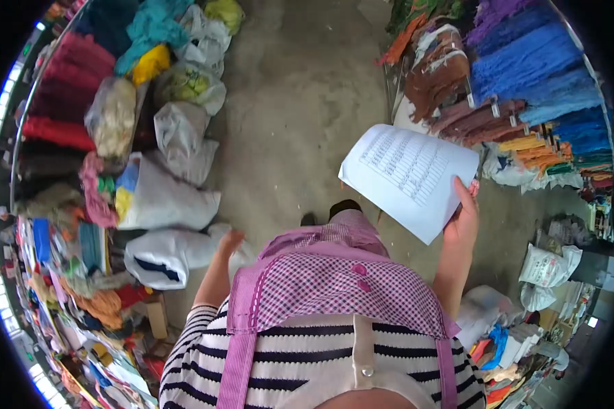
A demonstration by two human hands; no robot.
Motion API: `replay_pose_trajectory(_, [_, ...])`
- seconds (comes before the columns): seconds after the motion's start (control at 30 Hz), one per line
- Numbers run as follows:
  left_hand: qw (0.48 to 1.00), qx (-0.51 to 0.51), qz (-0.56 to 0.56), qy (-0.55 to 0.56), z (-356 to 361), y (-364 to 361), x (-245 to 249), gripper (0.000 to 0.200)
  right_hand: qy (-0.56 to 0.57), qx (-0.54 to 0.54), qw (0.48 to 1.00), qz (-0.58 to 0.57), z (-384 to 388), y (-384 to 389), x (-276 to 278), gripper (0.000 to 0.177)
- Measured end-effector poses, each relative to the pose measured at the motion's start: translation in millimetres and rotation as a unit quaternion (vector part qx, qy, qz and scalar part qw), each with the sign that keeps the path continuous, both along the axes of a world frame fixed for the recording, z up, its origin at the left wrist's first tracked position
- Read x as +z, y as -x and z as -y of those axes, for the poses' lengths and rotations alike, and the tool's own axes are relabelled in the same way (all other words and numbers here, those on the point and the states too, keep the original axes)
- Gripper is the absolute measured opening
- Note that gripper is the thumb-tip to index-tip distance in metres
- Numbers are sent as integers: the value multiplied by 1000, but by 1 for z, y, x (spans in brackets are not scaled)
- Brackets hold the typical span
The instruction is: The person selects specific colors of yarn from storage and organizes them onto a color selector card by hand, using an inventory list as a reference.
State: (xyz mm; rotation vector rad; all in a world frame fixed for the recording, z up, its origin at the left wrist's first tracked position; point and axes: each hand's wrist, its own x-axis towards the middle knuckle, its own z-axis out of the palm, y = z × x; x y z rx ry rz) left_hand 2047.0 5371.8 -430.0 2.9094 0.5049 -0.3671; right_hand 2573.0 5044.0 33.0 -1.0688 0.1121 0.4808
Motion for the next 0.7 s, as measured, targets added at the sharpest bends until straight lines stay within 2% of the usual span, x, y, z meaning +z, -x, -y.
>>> replay_pose_trajectory(0.03, [990,89,-29,108,-36,-80,19,24,-5,-3,1000,-1,-17,-20,-4,36])
replay_pose_trajectory(0.07, [953,206,-14,222,-59,-163,75,24,-11,-10,1000,-8,-37,-42,-9,36])
replay_pose_trajectory(0.1, [891,325,20,316,-77,-258,155,26,-15,-17,1000,-15,-63,-67,-15,36])
replay_pose_trajectory(0.17, [938,179,124,268,-143,-363,171,26,-18,-1,999,-31,-112,-115,-30,35])
replay_pose_trajectory(0.27, [912,205,190,299,-198,-474,202,22,-11,39,998,-38,-187,-191,-39,33])
replay_pose_trajectory(0.3, [891,224,218,330,-217,-500,193,21,3,37,999,-37,-213,-220,-41,33])
replay_pose_trajectory(0.33, [869,240,240,359,-230,-511,177,21,15,31,999,-42,-237,-242,-41,33])
replay_pose_trajectory(0.37, [883,246,203,345,-239,-523,180,21,-4,42,998,-39,-264,-264,-29,33])
replay_pose_trajectory(0.4, [878,191,217,380,-254,-522,142,23,-13,42,998,-38,-289,-286,-25,33])
replay_pose_trajectory(0.43, [907,247,78,331,-251,-523,157,26,9,54,997,-49,-314,-311,-19,33])
replay_pose_trajectory(0.47, [886,229,71,397,-253,-520,156,28,34,66,996,-53,-339,-337,-10,33])
replay_pose_trajectory(0.5, [884,276,47,374,-251,-511,151,30,17,81,996,-40,-369,-357,0,32])
replay_pose_trajectory(0.57, [894,247,60,370,-255,-458,65,30,15,116,993,-29,-428,-400,8,31])
replay_pose_trajectory(0.63, [842,374,-90,377,-263,-441,89,27,-6,143,989,22,-486,-438,3,31])
replay_pose_trajectory(0.7, [777,469,-166,386,-277,-424,89,24,-12,174,985,5,-537,-482,-6,32])
